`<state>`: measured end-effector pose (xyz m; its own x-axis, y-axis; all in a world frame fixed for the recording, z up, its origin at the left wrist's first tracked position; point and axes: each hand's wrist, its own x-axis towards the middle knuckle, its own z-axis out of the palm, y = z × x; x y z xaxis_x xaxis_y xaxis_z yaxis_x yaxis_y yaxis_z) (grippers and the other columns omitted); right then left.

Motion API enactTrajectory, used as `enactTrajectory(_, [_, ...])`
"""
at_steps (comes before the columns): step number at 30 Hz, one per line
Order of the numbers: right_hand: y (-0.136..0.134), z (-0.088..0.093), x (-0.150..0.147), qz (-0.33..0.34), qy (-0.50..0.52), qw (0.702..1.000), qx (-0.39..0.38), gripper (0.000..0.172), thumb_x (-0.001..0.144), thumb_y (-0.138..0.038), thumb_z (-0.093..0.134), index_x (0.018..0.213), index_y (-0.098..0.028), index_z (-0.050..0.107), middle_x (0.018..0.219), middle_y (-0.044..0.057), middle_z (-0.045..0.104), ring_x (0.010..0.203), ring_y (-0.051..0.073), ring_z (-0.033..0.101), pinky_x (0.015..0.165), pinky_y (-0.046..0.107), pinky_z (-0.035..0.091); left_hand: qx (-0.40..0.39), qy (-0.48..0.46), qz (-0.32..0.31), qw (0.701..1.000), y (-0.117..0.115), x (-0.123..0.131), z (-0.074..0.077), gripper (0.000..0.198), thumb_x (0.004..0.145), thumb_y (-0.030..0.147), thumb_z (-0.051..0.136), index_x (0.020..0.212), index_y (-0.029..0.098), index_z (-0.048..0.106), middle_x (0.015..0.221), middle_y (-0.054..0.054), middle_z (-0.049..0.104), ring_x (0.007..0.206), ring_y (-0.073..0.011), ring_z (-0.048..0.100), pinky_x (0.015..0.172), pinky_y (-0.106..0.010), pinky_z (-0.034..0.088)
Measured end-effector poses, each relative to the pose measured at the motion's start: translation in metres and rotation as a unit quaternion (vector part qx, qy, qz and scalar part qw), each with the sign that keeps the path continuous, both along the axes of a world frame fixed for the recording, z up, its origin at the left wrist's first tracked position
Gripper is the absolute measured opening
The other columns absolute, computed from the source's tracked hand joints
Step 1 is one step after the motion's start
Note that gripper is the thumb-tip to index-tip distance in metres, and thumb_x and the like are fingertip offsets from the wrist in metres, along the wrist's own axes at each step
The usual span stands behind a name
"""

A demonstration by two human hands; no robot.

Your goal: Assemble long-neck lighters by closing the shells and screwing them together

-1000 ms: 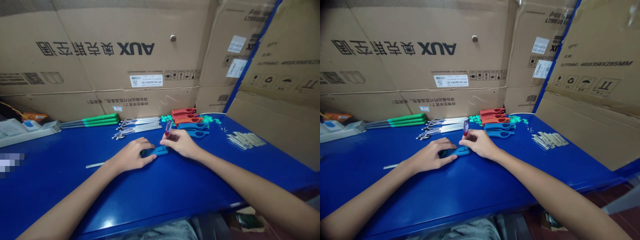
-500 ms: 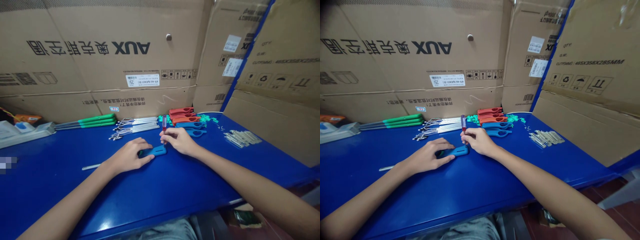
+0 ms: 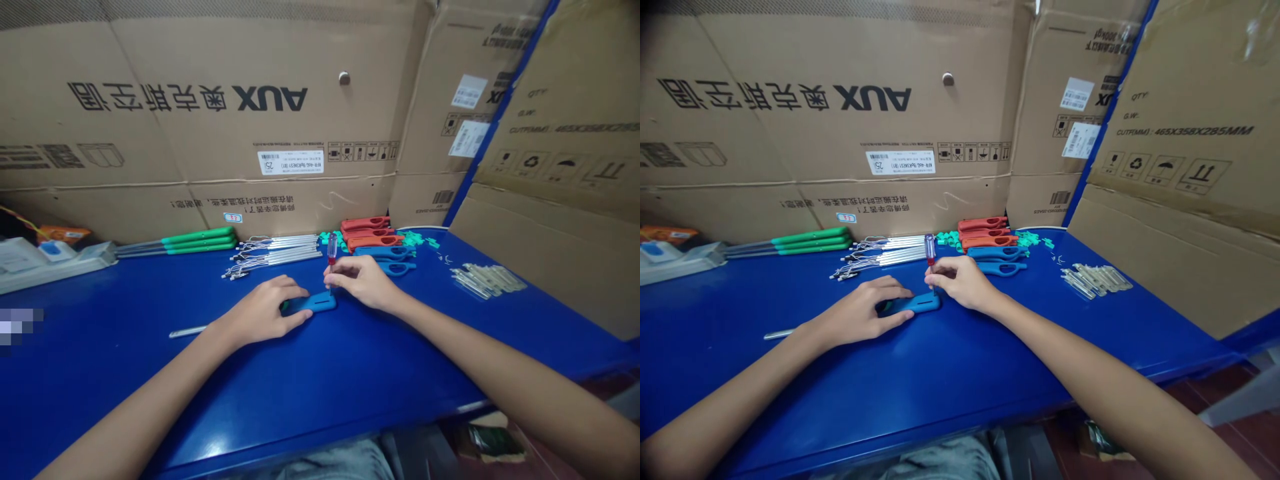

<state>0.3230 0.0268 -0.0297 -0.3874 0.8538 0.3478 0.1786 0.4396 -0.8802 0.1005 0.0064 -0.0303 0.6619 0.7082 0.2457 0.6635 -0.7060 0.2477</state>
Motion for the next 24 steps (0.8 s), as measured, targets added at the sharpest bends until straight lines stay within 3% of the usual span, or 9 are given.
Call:
enactTrajectory(13, [0.0003, -0.0068, -0.0042, -0.058, 0.017, 0.998, 0.021, 0.042, 0.065, -0.049, 0.079, 0.061, -0.019, 0.05, 0.062, -0.003, 0.055, 0.057, 0.011, 0.047, 0.056, 0.027, 0.041, 0.007, -0.005, 0.002, 1.0, -0.0004, -0.0003, -0.0013, 0.032, 0.088, 0.04, 0.057, 0.109, 0.019, 0.069, 0.1, -0.008, 0.068, 0.094, -0.0231, 0.064, 0.086, -0.035, 0.051])
enactTrajectory(24, [0.0027, 0.0001, 0.0029, 0.039, -0.019, 0.999, -0.029, 0.016, 0.08, -0.032, 0.066, 0.081, -0.016, 0.062, 0.074, 0.001, 0.062, 0.054, 0.009, 0.053, 0.047, 0.023, 0.044, -0.003, 0.008, 0.002, 1.0, -0.0016, 0.0018, 0.0026, 0.034, 0.089, 0.04, 0.055, 0.11, 0.017, 0.068, 0.103, -0.009, 0.068, 0.097, -0.0237, 0.063, 0.088, -0.036, 0.05])
